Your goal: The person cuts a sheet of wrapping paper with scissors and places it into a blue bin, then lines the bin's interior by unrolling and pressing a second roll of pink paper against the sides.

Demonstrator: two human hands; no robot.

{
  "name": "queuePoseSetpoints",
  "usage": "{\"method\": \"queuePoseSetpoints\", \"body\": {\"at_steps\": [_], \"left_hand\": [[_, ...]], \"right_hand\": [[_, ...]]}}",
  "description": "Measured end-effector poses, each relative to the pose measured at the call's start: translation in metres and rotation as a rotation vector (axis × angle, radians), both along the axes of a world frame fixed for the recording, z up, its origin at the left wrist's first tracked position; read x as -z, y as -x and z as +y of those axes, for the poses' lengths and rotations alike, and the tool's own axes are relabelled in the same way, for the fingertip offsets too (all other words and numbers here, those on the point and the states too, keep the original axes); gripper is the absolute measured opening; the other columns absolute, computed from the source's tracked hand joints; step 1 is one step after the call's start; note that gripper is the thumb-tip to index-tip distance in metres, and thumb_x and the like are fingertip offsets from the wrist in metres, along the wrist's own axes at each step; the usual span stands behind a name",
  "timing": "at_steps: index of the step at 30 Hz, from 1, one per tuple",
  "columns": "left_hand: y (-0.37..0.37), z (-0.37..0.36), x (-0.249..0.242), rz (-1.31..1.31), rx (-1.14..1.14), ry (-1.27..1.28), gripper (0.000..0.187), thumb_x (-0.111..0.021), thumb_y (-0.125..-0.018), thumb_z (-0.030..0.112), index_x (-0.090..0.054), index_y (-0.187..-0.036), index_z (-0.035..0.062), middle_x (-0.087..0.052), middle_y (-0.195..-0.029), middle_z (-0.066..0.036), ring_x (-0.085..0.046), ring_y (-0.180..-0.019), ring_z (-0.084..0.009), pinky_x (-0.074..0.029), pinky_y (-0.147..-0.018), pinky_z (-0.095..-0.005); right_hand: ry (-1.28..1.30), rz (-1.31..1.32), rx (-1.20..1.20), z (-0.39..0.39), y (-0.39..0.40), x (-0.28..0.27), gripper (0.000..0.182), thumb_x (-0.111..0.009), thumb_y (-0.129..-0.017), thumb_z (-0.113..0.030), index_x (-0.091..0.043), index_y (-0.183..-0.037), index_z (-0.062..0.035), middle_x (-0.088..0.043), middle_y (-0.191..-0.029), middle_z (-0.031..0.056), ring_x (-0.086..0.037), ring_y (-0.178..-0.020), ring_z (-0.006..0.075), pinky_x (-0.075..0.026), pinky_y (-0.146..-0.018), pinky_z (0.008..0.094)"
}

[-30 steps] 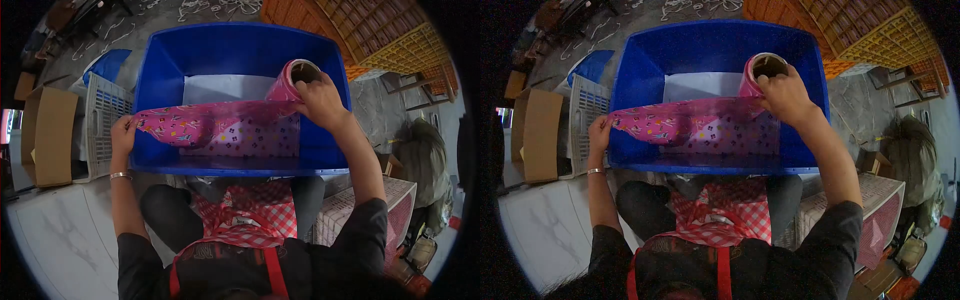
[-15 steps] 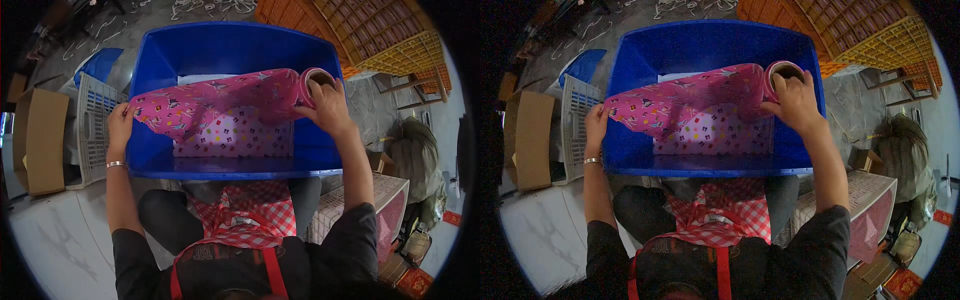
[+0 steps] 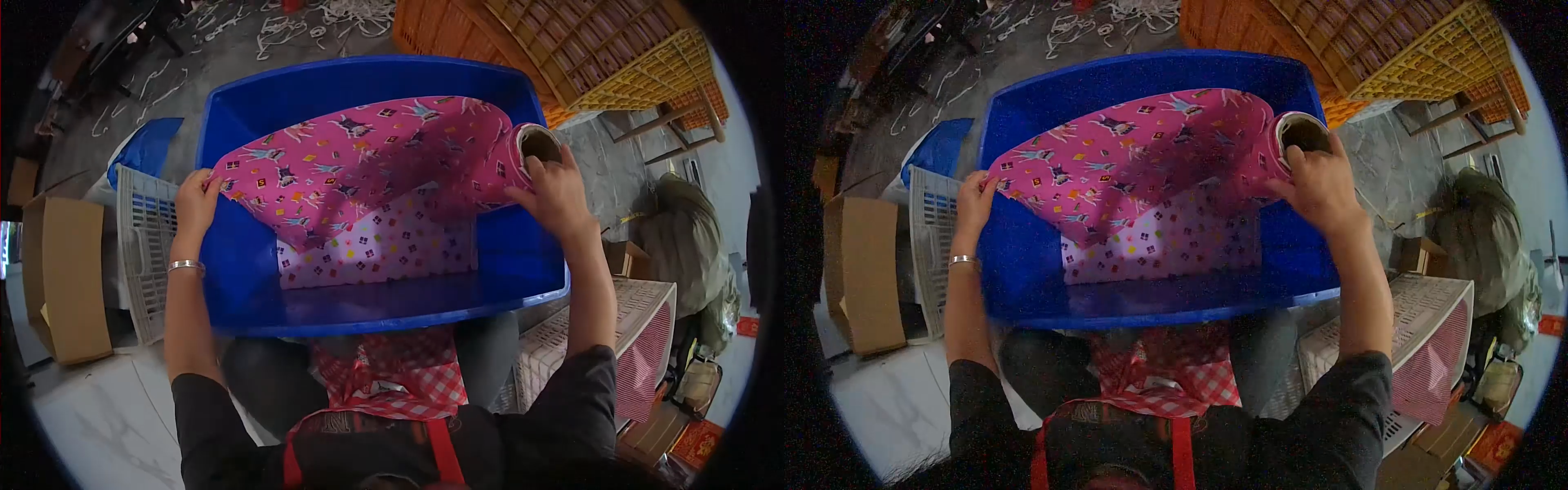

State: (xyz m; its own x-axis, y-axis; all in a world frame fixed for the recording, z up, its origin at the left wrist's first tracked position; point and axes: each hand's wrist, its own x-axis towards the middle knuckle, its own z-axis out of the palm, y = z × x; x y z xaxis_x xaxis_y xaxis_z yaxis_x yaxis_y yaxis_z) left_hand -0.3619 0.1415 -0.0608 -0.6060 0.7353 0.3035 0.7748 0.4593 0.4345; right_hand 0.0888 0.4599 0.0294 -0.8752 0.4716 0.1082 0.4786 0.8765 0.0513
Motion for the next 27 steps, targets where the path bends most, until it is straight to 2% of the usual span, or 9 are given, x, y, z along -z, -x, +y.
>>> {"method": "queuePoseSetpoints", "body": {"at_steps": [8, 11, 14, 16, 18, 21, 23, 25, 27], "left_hand": [[0.046, 0.057, -0.003, 0.015, 0.054, -0.051, 0.021, -0.067, -0.086, 0.024, -0.067, -0.093, 0.0037, -0.066, -0.079, -0.016, -0.064, -0.072, -0.0298, -0.048, -0.065, -0.0379], [0.058, 0.068, 0.018, 0.130, 0.043, -0.169, 0.021, -0.065, -0.088, 0.023, -0.068, -0.093, 0.0023, -0.067, -0.078, -0.012, -0.063, -0.069, -0.0202, -0.047, -0.064, -0.0316], [0.075, 0.091, 0.026, 0.165, 0.109, -0.278, 0.023, -0.066, -0.088, 0.025, -0.069, -0.094, 0.0032, -0.067, -0.078, -0.012, -0.063, -0.069, -0.0215, -0.048, -0.065, -0.0328], [0.089, 0.104, 0.040, 0.153, 0.101, -0.271, 0.026, -0.065, -0.086, 0.030, -0.069, -0.098, 0.0066, -0.069, -0.089, -0.018, -0.066, -0.087, -0.0353, -0.050, -0.075, -0.0418], [0.097, 0.116, 0.057, 0.141, 0.056, -0.244, 0.029, -0.066, -0.085, 0.032, -0.069, -0.098, 0.0065, -0.069, -0.089, -0.018, -0.066, -0.088, -0.0361, -0.050, -0.076, -0.0434], [0.104, 0.130, 0.083, 0.051, 0.056, -0.323, 0.030, -0.068, -0.083, 0.033, -0.069, -0.095, 0.0062, -0.069, -0.087, -0.016, -0.066, -0.086, -0.0359, -0.051, -0.074, -0.0427], [0.094, 0.132, 0.087, 0.003, -0.007, -0.343, 0.028, -0.068, -0.083, 0.032, -0.069, -0.094, 0.0062, -0.069, -0.087, -0.016, -0.066, -0.085, -0.0350, -0.051, -0.073, -0.0418], [0.087, 0.140, 0.100, -0.048, -0.081, -0.352, 0.026, -0.068, -0.083, 0.030, -0.069, -0.093, 0.0062, -0.069, -0.086, -0.015, -0.066, -0.084, -0.0341, -0.051, -0.072, -0.0409], [0.080, 0.141, 0.115, -0.038, -0.087, -0.633, 0.022, -0.068, -0.084, 0.028, -0.069, -0.090, 0.0066, -0.069, -0.085, -0.014, -0.066, -0.081, -0.0317, -0.051, -0.071, -0.0396]], "right_hand": [[-0.045, 0.045, 0.028, -0.028, 0.004, 0.018, 0.038, -0.074, -0.075, -0.035, -0.052, -0.090, -0.0081, -0.063, -0.071, 0.0154, -0.062, -0.078, 0.0382, -0.037, -0.100, 0.0555], [-0.123, 0.113, 0.019, -0.063, 0.007, 0.050, 0.037, -0.074, -0.076, -0.034, -0.052, -0.090, -0.0075, -0.063, -0.071, 0.0162, -0.062, -0.078, 0.0390, -0.038, -0.101, 0.0549], [-0.126, 0.159, 0.120, -0.080, 0.014, 0.055, 0.038, -0.074, -0.077, -0.035, -0.052, -0.090, -0.0069, -0.063, -0.072, 0.0172, -0.063, -0.078, 0.0396, -0.047, -0.088, 0.0517], [-0.126, 0.093, 0.384, -0.095, 0.020, 0.053, 0.039, -0.074, -0.077, -0.036, -0.052, -0.090, -0.0066, -0.064, -0.072, 0.0176, -0.063, -0.077, 0.0399, -0.050, -0.071, 0.0493], [-0.166, 0.078, 0.435, -0.102, 0.021, 0.057, 0.041, -0.074, -0.077, -0.039, -0.052, -0.090, -0.0068, -0.063, -0.072, 0.0180, -0.063, -0.073, 0.0410, -0.048, -0.059, 0.0496], [-0.173, 0.078, 0.610, -0.127, 0.027, 0.052, 0.039, -0.075, -0.077, -0.035, -0.053, -0.092, -0.0066, -0.064, -0.078, 0.0164, -0.063, -0.081, 0.0389, -0.050, -0.074, 0.0507], [-0.370, 0.146, 0.231, -0.139, 0.015, 0.050, 0.037, -0.075, -0.077, -0.029, -0.054, -0.098, -0.0063, -0.064, -0.084, 0.0137, -0.062, -0.090, 0.0354, -0.042, -0.094, 0.0547], [-0.341, 0.106, 0.229, -0.143, 0.007, 0.053, 0.037, -0.074, -0.077, -0.026, -0.054, -0.100, -0.0063, -0.064, -0.086, 0.0128, -0.061, -0.093, 0.0339, -0.036, -0.099, 0.0564], [-0.301, 0.072, 0.224, -0.144, 0.006, 0.057, 0.038, -0.074, -0.077, -0.024, -0.054, -0.102, -0.0062, -0.063, -0.088, 0.0118, -0.059, -0.096, 0.0325, -0.031, -0.105, 0.0581]]}}
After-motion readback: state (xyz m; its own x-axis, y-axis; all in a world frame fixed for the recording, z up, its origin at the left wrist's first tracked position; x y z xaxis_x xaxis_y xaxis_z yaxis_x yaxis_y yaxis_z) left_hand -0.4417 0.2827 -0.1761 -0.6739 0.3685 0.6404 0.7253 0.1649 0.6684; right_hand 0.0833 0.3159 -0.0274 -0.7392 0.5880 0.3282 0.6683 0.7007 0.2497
